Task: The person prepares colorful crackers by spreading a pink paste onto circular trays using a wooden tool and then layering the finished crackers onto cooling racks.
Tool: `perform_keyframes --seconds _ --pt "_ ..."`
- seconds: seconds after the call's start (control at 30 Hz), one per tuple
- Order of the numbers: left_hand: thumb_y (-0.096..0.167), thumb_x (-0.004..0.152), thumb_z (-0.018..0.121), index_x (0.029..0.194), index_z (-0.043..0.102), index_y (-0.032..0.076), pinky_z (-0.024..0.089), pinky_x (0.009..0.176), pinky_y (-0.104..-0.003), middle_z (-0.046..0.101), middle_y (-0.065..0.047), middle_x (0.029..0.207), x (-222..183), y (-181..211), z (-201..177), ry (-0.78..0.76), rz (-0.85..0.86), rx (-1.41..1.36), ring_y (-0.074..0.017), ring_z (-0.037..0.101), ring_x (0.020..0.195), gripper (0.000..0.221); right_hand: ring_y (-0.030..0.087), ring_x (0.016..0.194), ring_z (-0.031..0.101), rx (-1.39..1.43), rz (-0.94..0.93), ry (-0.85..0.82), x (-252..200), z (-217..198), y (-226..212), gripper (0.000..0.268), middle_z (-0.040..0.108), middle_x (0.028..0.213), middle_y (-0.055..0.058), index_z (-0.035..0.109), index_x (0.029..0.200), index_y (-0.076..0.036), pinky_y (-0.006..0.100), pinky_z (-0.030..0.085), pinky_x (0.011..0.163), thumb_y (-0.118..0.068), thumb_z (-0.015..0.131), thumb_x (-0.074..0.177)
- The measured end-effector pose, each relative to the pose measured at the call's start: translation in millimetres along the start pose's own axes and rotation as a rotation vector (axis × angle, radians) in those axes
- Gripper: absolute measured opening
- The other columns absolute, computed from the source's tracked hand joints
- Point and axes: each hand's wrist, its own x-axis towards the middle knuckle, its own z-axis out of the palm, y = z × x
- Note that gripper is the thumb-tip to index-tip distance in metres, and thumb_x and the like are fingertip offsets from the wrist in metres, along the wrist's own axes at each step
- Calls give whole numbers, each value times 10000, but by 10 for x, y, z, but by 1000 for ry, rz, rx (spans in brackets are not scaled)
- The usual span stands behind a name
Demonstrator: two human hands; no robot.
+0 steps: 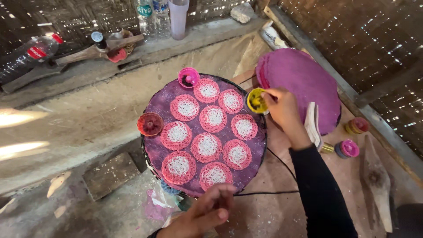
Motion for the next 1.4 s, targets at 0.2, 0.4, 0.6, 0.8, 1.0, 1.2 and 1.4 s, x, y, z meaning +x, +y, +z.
perform_keyframes --seconds 0.2,0.4,0.6,0.8,1.0,1.2,1.4 --pt "371 933 685 1432 488 143 407 877 -279 575 27 1083 -84 56 89 25 -162 231 -92 526 1036 583 336 812 721 -86 120 -3 -9 451 679 192 744 922 220 791 1045 -24 380 541 727 -157 774 908" --pt "177 963 681 1381 511 82 444 889 -258 543 17 1069 -256 -224 -87 65 124 175 -95 530 991 461 84 788 649 339 256 -36 -348 -60 253 238 764 911 78 736 1155 5 269 523 693 -172 692 1004" --pt "106 1128 654 972 665 -1 412 727 -245 543 -19 878 -488 -827 -452 337 157 72 -86 501 829 190 123 831 708 165 90 -487 -1429 -318 -503 213 777 950 96 809 1062 -67 311 569 735 -189 714 916" --pt "179 995 686 1132 608 29 423 814 -288 582 -1 1096 -389 -806 -367 44 187 111 -92 518 951 217 147 755 668 323 395 -301 -1954 -301 -481 297 764 964 72 729 1205 -68 310 540 670 -183 706 932" --pt "305 949 786 1258 663 43 375 759 -272 522 40 865 -151 -835 -259 -248 61 236 -72 456 798 423 256 826 685 71 791 150 -2365 -579 704 547 729 965 161 648 1381 -56 341 554 760 -322 721 909" --pt "215 912 740 1160 628 95 421 815 -237 618 68 984 211 -995 207 -268 -299 219 -41 541 903 298 432 1167 574 -229 862 182 -2497 -194 1218 1024 600 1261 260 400 1510 -20 511 472 972 -503 845 724" --pt "175 906 761 1099 662 69 504 791 -257 613 -16 857 541 -526 881 -294 -44 749 -109 623 839 241 400 1171 615 -240 816 228 -2502 -338 1302 635 678 1242 186 602 1371 -82 504 482 994 -305 772 801"
